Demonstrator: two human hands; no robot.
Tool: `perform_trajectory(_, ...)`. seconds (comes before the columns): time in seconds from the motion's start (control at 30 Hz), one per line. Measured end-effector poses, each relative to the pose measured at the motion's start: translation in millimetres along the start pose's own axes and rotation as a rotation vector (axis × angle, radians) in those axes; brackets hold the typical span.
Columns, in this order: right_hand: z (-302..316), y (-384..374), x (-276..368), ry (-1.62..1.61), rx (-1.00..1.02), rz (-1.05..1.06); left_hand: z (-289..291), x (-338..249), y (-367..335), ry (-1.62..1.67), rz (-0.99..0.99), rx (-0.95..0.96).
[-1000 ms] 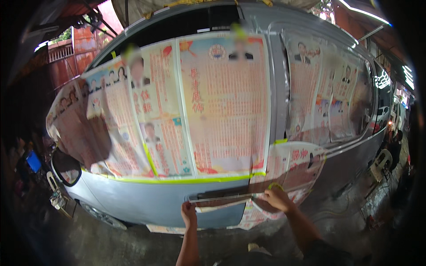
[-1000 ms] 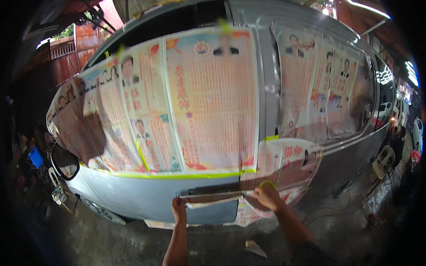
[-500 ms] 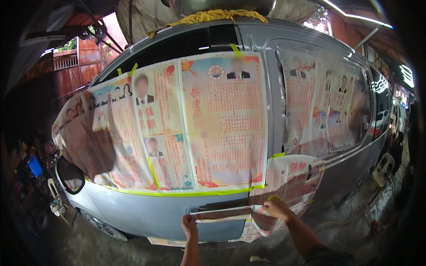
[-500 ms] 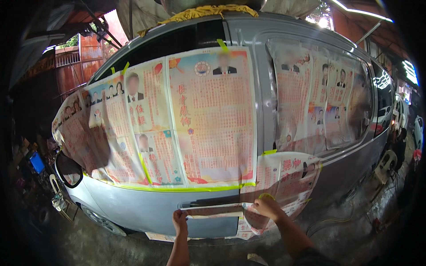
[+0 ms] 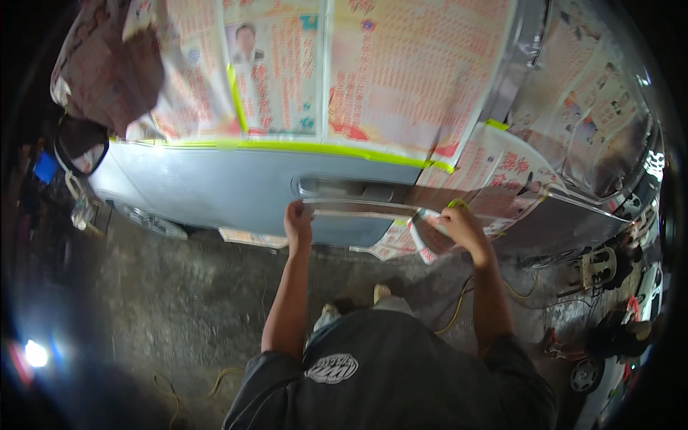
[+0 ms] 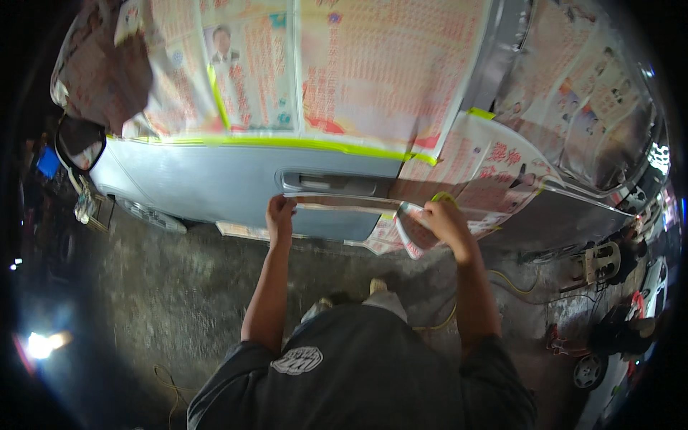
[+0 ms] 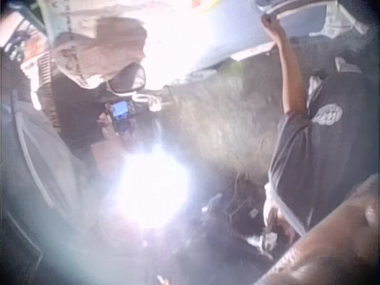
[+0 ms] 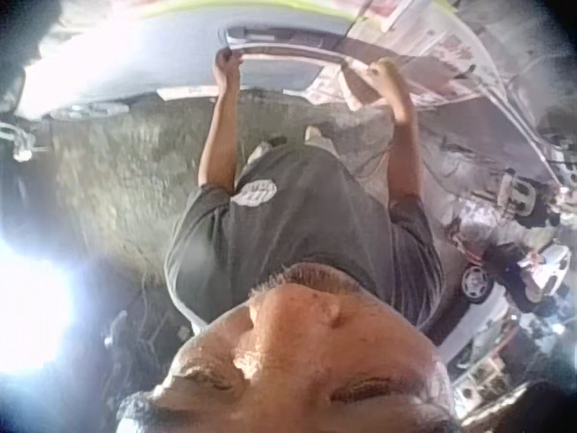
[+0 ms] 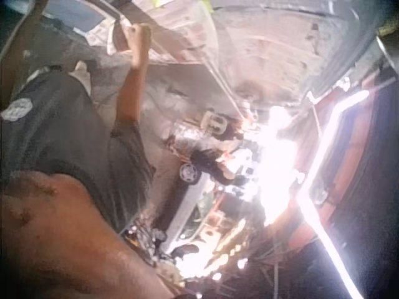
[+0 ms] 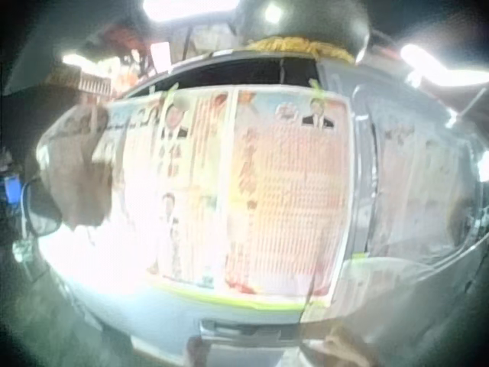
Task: The person applies newspaper sheets to the side of a silver car using yellow masking tape. They smooth the paper against the vehicle's surface and secure the edges with tape, covering the door and window areas. The person handles the newspaper and tape roll repeatedly to ensure the masking is secure.
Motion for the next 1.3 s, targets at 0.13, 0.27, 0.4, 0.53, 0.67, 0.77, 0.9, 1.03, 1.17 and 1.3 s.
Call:
perform_trajectory(0.13,-10,-4,-15,0.030,0.006,-0.088,-1,5,-5,-0.021,-0.025,-0.017)
perform_trajectory(0.27,-9,-21,-11,0.057,0.039,-0.154,3,-2,-26,-0.127,-0.059,-0.029)
perform_trajectory(0.4,-9,-40,-7,0.096,-0.007,-0.216,2,-22,-49,-0.248,-0.148,-0.066)
perform_trajectory(0.53,-10,-48,-5,0.122,-0.037,-0.286,-2,-36,-55,-0.327,-0.180,-0.072)
perform_trajectory(0.67,-15,-51,-15,0.090,-0.039,-0.288,-4,-41,-58,-0.343,-0.165,-0.065)
perform_trajectory(0.77,-14,-52,-14,0.074,-0.058,-0.279,-2,-41,-60,-0.344,-0.157,-0.066)
perform_trajectory(0.9,-12,-49,-8,0.068,-0.083,-0.271,2,-43,-61,-0.383,-0.170,-0.070)
perform_trajectory(1.03,-17,-49,-20,0.057,-0.123,-0.201,0,-48,-58,-0.378,-0.169,-0.051)
perform_trajectory(1.17,-21,-34,-22,0.018,-0.099,-0.050,6,-53,-39,-0.413,-0.269,-0.042)
perform_trajectory(1.3,-1,12,8,-0.072,-0.141,0.011,6,-83,18,0.085,0.075,0.154)
Point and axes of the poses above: each hand's wrist, its own y-axis away from the middle knuckle, its own z-axis out of the back of the hand, x = y × z, the point moved 6 cm from there along -y, towards the middle knuckle, and after that the axes turned 4 degrees about z, right-handed, at the moved point
